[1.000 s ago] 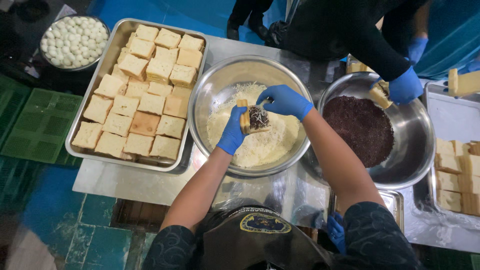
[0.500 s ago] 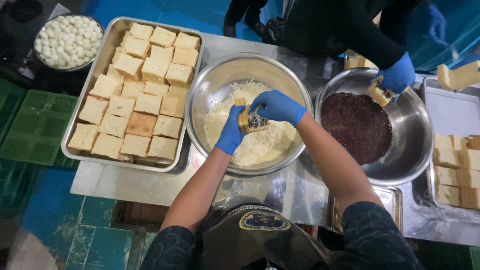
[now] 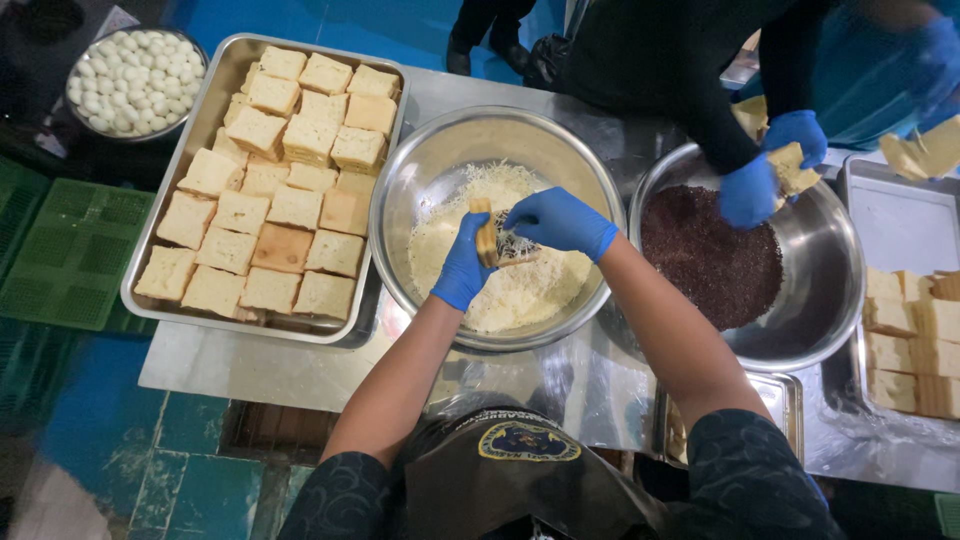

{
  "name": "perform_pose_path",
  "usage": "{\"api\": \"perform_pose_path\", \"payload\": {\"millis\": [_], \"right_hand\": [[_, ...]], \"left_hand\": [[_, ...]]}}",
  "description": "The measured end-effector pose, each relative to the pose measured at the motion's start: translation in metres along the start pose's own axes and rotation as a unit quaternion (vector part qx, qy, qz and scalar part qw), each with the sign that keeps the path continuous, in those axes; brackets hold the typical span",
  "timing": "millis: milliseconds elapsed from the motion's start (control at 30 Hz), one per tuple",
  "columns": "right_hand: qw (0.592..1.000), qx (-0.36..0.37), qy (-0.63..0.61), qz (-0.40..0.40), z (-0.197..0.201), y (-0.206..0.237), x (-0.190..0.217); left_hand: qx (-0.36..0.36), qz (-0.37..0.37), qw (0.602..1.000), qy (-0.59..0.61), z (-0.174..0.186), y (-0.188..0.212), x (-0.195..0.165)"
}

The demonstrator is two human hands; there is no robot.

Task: The person takes bread slices, presses one face into a bowl of white shredded coating, presses chocolate sprinkles onto the filling side, joins two slices into a sandwich, and places finished sandwiches onto trays. Other workers at the same table perform the same coating and stacking steps alongside the person.

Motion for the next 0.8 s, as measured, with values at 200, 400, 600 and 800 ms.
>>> {"api": "perform_pose_path", "payload": {"millis": [200, 400, 600, 800], "right_hand": [[0.997, -0.020, -0.020, -0.069, 0.007, -0.006, -0.027], [0.977, -0.116, -0.139, -0.115, 0.003, 0.011, -0.083], [0.742, 0.082, -0.614, -0.257, -0.123, 0.036, -0.049], [0.861, 0.051, -0.457, -0.220, -0.132, 0.016, 0.024]], "left_hand": [[0.004, 0.021, 1.000, 0.010, -0.010, 0.013, -0.008], [0.059, 0.016, 0.995, 0.085, 0.006, 0.018, -0.011], [0.106, -0.253, 0.934, -0.231, 0.012, 0.038, -0.043], [-0.082, -0.232, 0.914, -0.324, 0.048, 0.062, -0.068]]}}
Point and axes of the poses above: each hand's wrist, its own y-axis away from the middle knuckle, its own z-axis out of the back of the hand, x = y × z, the point moved 6 cm from there along -y, towards the middle knuckle, and after that the axes turned 14 degrees about -z, right-handed, at the moved point
